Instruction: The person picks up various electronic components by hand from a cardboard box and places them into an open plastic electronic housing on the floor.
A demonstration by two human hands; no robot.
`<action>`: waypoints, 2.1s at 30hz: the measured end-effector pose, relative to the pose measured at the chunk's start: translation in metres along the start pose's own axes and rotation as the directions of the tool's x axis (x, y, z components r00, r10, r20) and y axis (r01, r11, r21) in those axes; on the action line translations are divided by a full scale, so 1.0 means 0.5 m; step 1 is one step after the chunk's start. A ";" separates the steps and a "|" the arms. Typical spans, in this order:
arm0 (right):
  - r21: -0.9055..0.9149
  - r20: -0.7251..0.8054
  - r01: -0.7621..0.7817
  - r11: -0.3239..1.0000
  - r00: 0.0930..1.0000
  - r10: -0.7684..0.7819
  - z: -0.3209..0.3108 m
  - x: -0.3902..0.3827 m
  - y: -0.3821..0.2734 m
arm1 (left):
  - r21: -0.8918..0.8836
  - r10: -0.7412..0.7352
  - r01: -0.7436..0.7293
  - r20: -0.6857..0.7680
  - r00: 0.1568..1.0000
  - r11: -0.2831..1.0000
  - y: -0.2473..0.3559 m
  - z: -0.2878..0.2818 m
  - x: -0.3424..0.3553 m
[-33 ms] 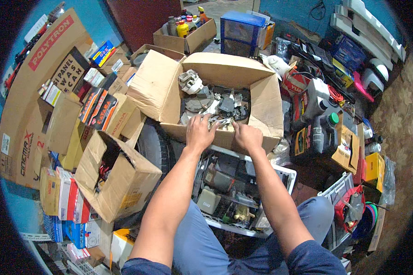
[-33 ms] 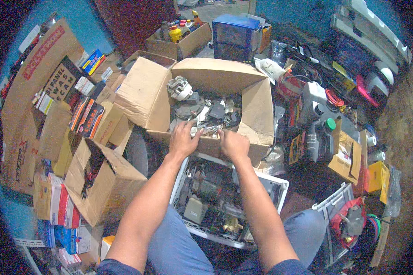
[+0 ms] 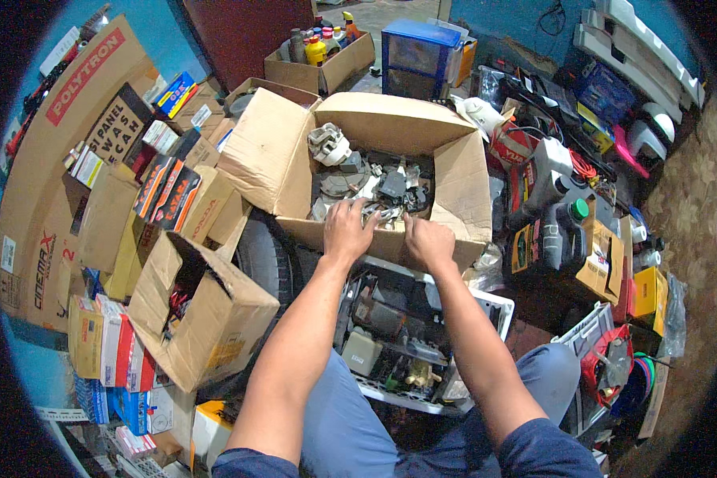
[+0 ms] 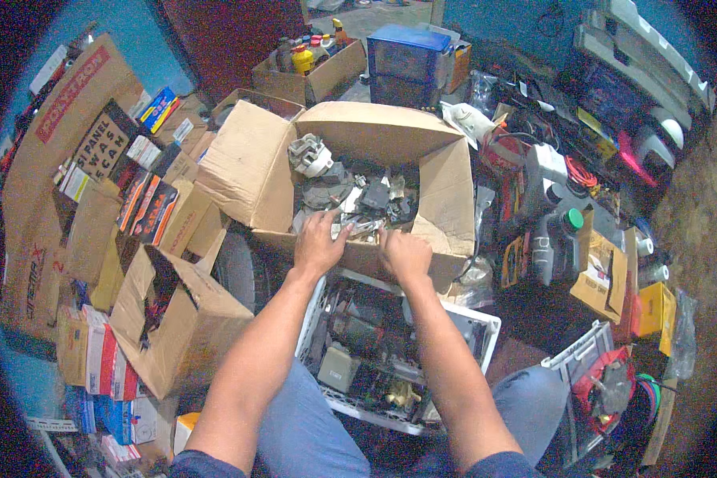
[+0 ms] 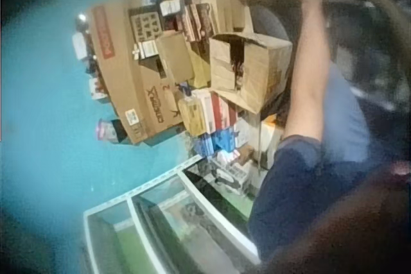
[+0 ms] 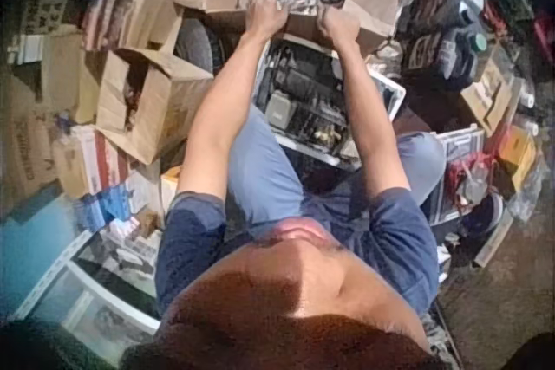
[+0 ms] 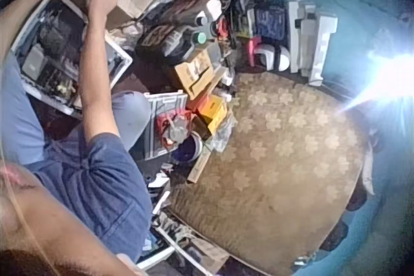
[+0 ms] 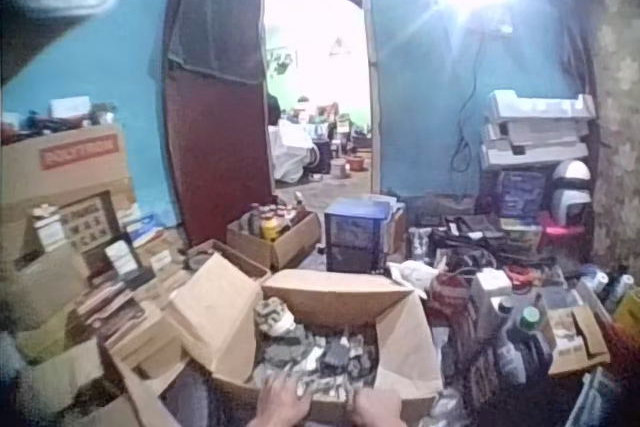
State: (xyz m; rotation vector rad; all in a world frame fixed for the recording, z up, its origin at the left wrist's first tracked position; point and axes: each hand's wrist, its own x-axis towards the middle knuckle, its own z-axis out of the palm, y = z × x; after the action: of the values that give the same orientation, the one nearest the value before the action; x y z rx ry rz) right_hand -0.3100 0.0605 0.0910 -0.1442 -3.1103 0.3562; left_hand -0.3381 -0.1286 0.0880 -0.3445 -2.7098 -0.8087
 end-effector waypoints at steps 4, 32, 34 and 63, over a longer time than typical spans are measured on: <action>0.051 0.165 -0.096 0.994 0.982 0.087 -0.011 0.042 -0.006 | -0.011 -0.207 0.207 -0.003 0.978 0.978 -0.003 0.048 0.043; 0.280 0.061 0.346 0.895 0.925 -0.376 0.161 0.326 0.057 | 0.177 -0.493 0.474 0.090 0.865 0.863 0.049 0.062 0.127; 0.396 -0.031 0.352 0.848 0.928 -0.371 0.140 0.315 0.053 | 0.098 -0.445 0.443 -0.002 0.896 0.891 0.041 0.072 0.123; 0.788 0.591 -0.613 -0.057 0.779 -0.210 -0.343 -0.155 0.095 | -0.660 0.159 0.006 0.190 0.969 0.751 0.224 -0.128 -0.002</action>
State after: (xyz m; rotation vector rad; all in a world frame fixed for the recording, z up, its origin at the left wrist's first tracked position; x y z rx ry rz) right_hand -0.2252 0.1383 0.2478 -0.5889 -2.0362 3.0231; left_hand -0.2894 -0.0735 0.1941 -0.7377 -2.4828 -1.7976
